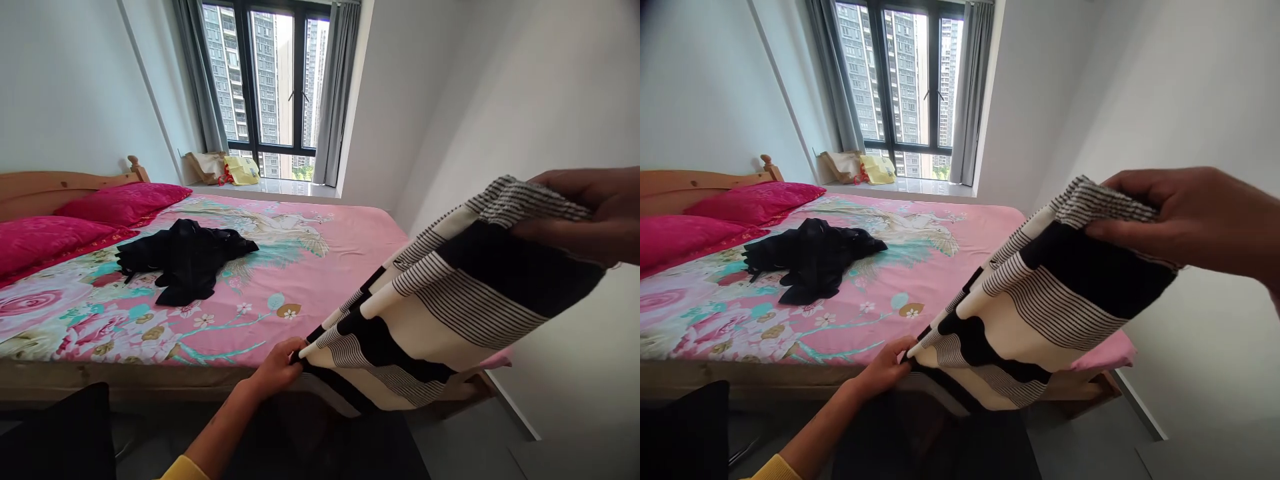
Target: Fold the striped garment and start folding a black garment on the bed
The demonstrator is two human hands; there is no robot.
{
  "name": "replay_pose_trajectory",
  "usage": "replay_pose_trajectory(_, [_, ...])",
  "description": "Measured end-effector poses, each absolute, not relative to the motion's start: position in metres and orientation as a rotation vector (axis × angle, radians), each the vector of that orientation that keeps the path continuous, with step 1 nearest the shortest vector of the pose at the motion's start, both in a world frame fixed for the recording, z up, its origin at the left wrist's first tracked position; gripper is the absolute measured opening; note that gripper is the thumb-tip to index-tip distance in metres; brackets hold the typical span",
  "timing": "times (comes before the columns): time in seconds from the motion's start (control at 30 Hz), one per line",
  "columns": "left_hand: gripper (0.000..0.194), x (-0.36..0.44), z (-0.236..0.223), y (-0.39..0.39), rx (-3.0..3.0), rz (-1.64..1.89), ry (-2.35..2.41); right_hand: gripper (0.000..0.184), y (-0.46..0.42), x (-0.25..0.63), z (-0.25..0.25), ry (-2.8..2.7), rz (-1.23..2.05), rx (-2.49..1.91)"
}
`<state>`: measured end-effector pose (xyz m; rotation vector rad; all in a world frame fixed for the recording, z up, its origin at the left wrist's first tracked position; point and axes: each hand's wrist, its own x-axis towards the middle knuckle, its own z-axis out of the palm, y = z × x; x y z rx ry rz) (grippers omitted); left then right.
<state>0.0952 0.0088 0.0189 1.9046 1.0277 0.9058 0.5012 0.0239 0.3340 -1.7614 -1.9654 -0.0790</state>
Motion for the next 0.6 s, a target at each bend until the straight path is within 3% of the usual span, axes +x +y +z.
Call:
replay_pose_trajectory(0.1, [0.02,0.072,0.017,0.021,1.906,0.864,1.155,0.028,0.039,0.507,0.307,-2.125,0.145,-1.681])
replay_pose_trajectory(0.23, [0.04,0.031,0.048,0.062,2.069,0.837,1.502,0.014,0.083,0.515,0.243,-2.225,0.135,-1.533])
replay_pose_trajectory(0.43, [0.029,-0.006,0.114,0.11,2.626,0.856,1.879,0.033,0.161,0.525,0.125,-1.964,0.13,-1.35])
replay_pose_trajectory(0.5, [0.031,-0.008,0.101,0.105,2.678,0.769,1.944,0.036,0.166,0.52,0.083,-1.89,0.081,-1.302])
replay_pose_trajectory(0.6, [0.036,-0.01,0.043,0.077,2.623,0.515,1.92,0.031,0.146,0.513,0.016,-1.944,0.125,-1.275])
